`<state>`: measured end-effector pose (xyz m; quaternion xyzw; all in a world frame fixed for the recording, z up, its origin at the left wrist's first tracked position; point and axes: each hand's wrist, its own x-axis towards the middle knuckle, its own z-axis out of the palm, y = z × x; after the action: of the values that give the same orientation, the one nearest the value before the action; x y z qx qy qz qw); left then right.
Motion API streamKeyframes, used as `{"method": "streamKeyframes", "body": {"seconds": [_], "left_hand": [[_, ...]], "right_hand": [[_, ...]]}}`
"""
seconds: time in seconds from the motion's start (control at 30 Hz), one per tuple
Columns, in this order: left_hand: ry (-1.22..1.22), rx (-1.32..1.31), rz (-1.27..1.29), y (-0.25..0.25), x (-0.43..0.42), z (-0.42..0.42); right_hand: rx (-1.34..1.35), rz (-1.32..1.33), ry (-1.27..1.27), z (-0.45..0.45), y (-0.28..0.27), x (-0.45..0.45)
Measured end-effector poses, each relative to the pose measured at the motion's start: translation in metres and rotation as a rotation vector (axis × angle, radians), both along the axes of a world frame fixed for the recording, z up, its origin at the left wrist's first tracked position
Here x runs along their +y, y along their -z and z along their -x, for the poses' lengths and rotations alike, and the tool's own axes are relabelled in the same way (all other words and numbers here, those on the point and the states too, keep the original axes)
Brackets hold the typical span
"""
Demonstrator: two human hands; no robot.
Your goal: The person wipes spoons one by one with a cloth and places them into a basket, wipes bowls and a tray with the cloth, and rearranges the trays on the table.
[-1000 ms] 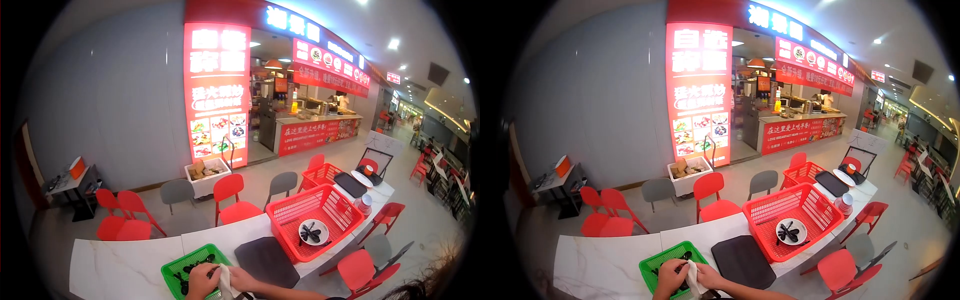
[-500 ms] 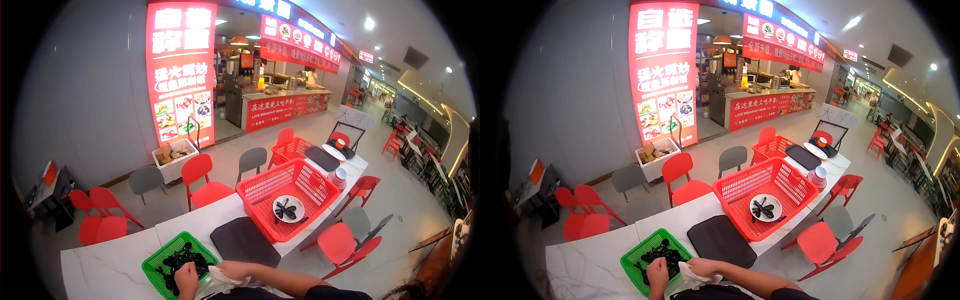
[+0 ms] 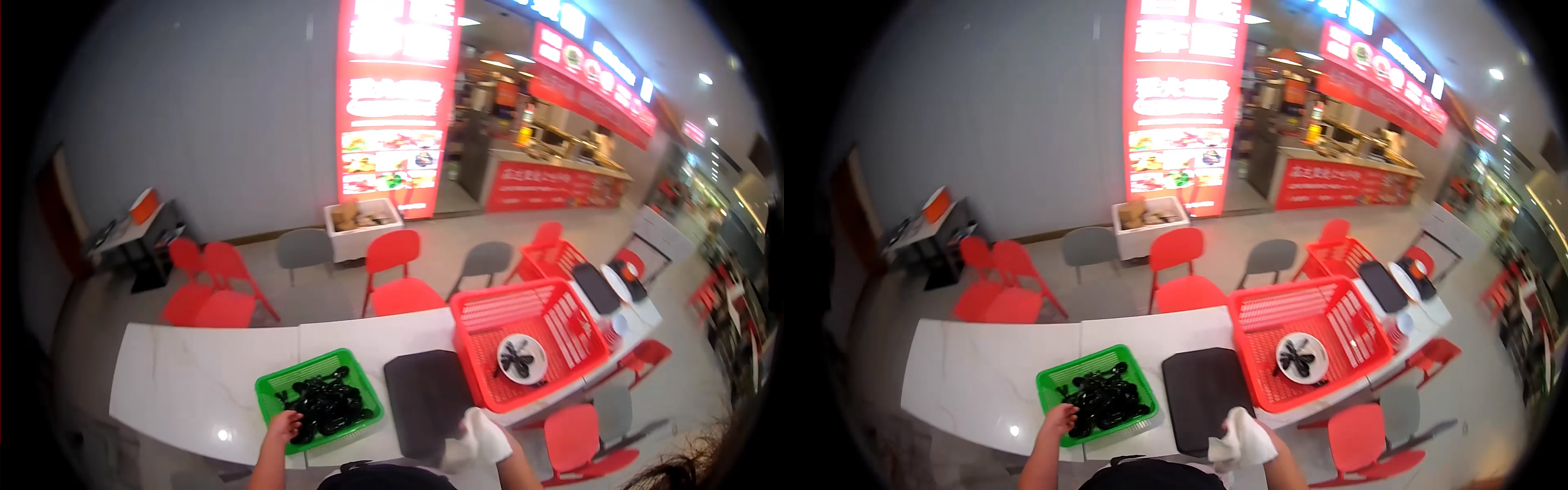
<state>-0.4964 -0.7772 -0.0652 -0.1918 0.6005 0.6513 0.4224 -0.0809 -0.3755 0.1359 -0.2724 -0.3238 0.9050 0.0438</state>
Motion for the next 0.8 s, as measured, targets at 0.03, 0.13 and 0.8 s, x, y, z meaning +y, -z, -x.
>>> {"method": "streamKeyframes", "body": {"seconds": [0.03, 0.13, 0.8], "left_hand": [[-0.024, -0.041, 0.007, 0.014, 0.004, -0.006], [-0.124, -0.180, -0.018, 0.029, 0.020, -0.025], [1.033, 0.782, -0.510, -0.224, 0.442, -0.273]], "right_hand": [[-0.046, 0.033, 0.023, -0.009, 0.040, 0.015], [0.211, -0.082, 0.092, -0.036, 0.102, 0.032], [-0.235, -1.142, 0.063, -0.173, -0.022, 0.142]]}}
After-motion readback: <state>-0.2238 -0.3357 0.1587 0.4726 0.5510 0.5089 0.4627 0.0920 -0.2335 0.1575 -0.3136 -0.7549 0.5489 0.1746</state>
